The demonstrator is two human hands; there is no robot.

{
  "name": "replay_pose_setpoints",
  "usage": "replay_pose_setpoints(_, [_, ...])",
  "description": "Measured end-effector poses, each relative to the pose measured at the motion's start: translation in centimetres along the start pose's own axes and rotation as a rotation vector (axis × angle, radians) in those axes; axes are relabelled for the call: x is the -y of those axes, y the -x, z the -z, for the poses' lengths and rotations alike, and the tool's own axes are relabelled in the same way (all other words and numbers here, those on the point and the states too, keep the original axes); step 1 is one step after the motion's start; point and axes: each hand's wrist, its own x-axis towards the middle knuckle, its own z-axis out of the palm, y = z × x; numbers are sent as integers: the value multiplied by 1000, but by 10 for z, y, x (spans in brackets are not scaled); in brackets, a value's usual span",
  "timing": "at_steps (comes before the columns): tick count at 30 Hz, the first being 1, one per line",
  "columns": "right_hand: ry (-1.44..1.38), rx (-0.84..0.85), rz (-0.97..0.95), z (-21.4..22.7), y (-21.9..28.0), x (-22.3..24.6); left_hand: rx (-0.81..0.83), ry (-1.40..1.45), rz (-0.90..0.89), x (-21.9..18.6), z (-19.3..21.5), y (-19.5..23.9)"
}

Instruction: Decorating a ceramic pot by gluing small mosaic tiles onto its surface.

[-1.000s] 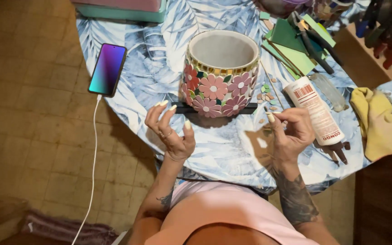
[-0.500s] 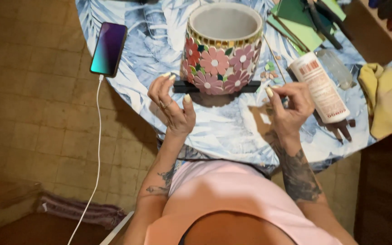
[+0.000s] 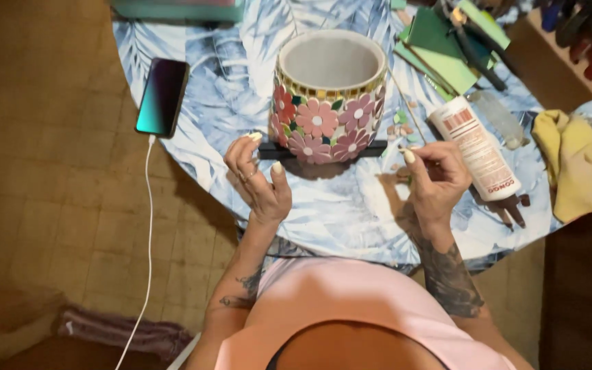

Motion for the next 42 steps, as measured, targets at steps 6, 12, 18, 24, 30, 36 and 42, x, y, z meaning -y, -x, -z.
replay_pose_setpoints(6, [-32,-22,-109,1,2,-1,-13,-5,32,5,0,7])
replay_pose_setpoints(12, [-194,-163,-217,11,2,-13,-19,-13,38,1,0,7])
replay_pose_setpoints(18, [252,63,-89,43,16,-20,18,11,40,1,-1,7])
replay_pose_setpoints(24, [163,77,-163,29,15,-4,-8,-5,64,4,-2,10])
replay_pose_setpoints(30, [66,107,-137,20,-2,2,-27,25,59,3,0,6])
replay_pose_setpoints(36, [-37,207,-86,14,-26,3,-27,52,29,2,2,5])
replay_pose_setpoints(42, [-104,358,29,-13,-47,34,-20,38,-133,-18,1,-6])
